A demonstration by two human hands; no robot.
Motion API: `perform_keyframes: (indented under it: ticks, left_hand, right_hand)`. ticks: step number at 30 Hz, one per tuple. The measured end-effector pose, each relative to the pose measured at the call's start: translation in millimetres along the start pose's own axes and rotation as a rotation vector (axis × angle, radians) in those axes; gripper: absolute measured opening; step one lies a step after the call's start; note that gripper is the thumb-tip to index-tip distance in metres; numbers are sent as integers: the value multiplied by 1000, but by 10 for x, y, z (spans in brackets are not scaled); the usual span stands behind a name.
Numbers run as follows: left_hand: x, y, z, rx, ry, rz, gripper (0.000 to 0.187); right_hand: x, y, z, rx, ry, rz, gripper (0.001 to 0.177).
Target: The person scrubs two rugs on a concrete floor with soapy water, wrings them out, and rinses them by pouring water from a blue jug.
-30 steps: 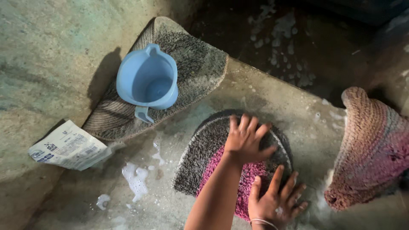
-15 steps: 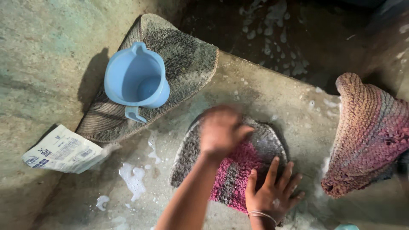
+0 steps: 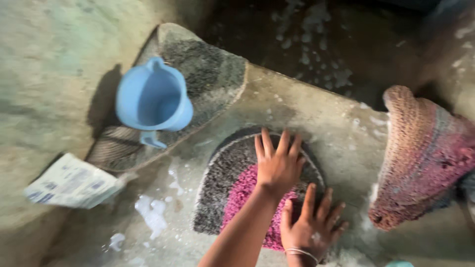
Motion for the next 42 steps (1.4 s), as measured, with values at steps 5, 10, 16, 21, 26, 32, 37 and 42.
perform_keyframes:
  ticks: [5,10,16,21,26,32,37,42]
  left_hand:
    - [11,597,-244,111,9,-321,61]
    - [-234,380,-766,445,-60,92,29]
    - [-58,168,-709,169,-270,240,14]
    - [121,581,-758,-153,-636,-260,35]
    - [293,582,-928,26,-1108,-24,15]
    - [-258,-1060,-1286,-225,67,367,44]
    - [-343,-1736,-1277,-438,106,280,69]
    - [-268,-1738,-1337,-483,73,316,68]
  right_hand:
    - [-14,11,5,-11,-24,11,72]
    - [-20,28,-14,0,-22,11,71]
    - [25,-3,-7,9,-12,-15,71]
    - [29,8,9,-3,-3,-2,72]
    - [35,-4,-2,9,-11,-5,73]
    - [24,-2,0,-23,-45,-8,71]
    - [28,-49,33,-52,-65,-5,72]
    - [93,-27,8,-81,-71,1,73]
Point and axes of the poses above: each hand's wrist, its own y-axis towards the middle knuckle, its own x-axis out of the palm, z = x × y, the point moved 4 cm from there along y, towards the middle knuckle, and after that the axes turned 7 degrees about x, right-handed, at the moved point
